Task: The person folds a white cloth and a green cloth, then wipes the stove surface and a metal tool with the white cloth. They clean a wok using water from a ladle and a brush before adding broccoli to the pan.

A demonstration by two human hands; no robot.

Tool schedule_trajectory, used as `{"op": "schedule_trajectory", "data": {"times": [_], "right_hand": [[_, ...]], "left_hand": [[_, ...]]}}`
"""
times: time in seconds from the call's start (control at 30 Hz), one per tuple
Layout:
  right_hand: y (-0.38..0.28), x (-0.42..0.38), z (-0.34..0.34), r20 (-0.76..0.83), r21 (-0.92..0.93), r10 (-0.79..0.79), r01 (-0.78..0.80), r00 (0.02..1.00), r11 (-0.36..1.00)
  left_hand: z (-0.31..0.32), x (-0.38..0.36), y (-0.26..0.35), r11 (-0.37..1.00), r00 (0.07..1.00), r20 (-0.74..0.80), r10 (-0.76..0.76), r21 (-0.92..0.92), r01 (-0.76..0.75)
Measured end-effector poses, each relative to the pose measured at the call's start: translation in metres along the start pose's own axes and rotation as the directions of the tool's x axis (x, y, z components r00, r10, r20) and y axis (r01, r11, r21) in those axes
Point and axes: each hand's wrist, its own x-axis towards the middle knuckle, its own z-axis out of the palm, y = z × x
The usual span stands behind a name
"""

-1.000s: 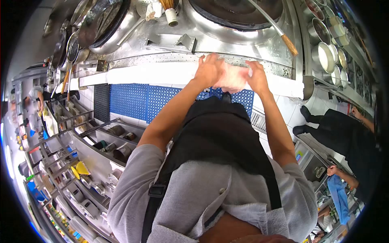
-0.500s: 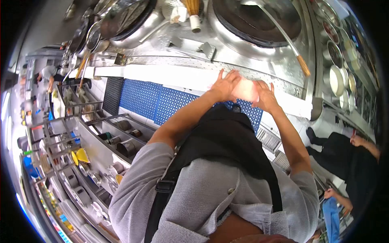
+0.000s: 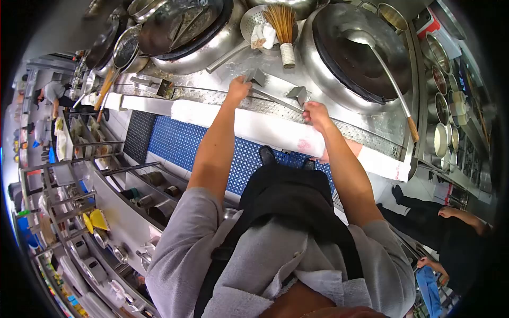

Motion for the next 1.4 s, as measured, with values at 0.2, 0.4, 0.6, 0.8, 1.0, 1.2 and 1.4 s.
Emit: {"op": "schedule_trajectory", "data": {"times": [0.2, 0.4, 0.6, 0.8, 1.0, 1.2, 1.4], "right_hand": [[-0.052, -0.003, -0.012, -0.184, 0.118, 0.098, -0.077, 0.978, 0.990], [-0.070, -0.074, -0.083, -0.127, -0.074, -0.040, 0.031, 0.991, 0.997], [-0.015, -0.157, -0.174, -0.205, -0.091, -0.138, 0.122, 0.969, 0.988], [0.050, -0.213, -0.196, -0.356, 0.031, -0.065, 0.081, 0.932, 0.996], [0.078, -0.213, -0.208, -0.345, 0.090, -0.125, 0.166, 0.930, 0.982], [0.087, -0.203, -0.215, -0.310, 0.104, -0.175, 0.217, 0.934, 0.971], [0.095, -0.197, -0.217, -0.332, 0.107, -0.169, 0.215, 0.928, 0.971]], "left_hand": [[-0.008, -0.016, 0.059, 0.984, 0.984, 0.117, -0.134, 0.137, 0.117], [0.028, -0.097, 0.095, 0.984, 0.957, 0.266, -0.116, -0.098, 0.147], [0.091, -0.202, 0.098, 0.951, 0.935, 0.342, -0.093, -0.247, 0.185], [0.141, -0.276, 0.085, 0.957, 0.947, 0.318, -0.042, -0.261, 0.130], [0.160, -0.290, 0.089, 0.956, 0.960, 0.272, -0.060, -0.261, 0.134], [0.169, -0.285, 0.087, 0.980, 0.966, 0.253, -0.057, -0.168, 0.102], [0.175, -0.284, 0.111, 0.996, 0.961, 0.273, -0.035, 0.085, 0.012]]}}
